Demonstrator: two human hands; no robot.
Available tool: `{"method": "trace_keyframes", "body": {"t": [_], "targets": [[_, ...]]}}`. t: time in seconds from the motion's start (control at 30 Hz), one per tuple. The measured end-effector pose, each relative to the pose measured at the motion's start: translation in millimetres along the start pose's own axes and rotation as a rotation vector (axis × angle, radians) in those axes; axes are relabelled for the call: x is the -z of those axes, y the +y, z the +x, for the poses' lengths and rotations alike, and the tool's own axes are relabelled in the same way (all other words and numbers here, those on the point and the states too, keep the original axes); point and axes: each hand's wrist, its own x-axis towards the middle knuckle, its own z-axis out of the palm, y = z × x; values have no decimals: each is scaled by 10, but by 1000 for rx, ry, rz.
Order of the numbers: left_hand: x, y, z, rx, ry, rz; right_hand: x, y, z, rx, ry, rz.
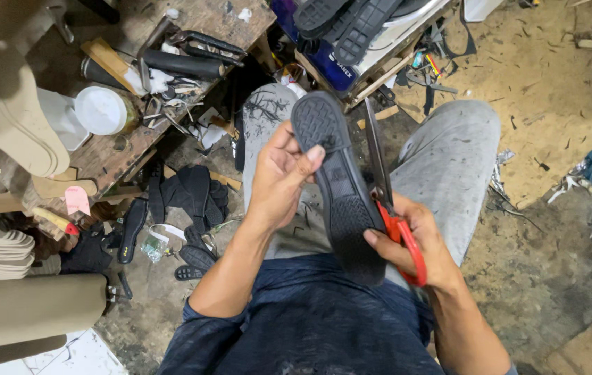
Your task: The person trims the edges of black rubber shoe soles using red-handled shears. They hold each sole in one hand and cut along the perimeter, then place the trimmed sole aside and pick up another to repeat the process.
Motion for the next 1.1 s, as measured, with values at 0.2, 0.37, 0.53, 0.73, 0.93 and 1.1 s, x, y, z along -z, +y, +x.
{"method": "trace_keyframes", "body": {"t": [0.2,0.37,0.53,0.73,0.93,1.1], "targets": [[45,62,32,-91,-10,-105,68,-16,19,26,179,-478],[54,13,16,-67,-20,-127,-68,-148,63,167,264,-940],[59,-35,4,-58,-30,-74,-102,-254,112,151,279,-965],[67,-34,-4,-70,-22,-98,-105,-199,115,289,328,-976],[72,-26,-10,-49,-16,-107,-66,-162,105,236,325,-947],[67,-24,-21,-42,-33,-99,-59,-224,117,249,324,-1036]]}}
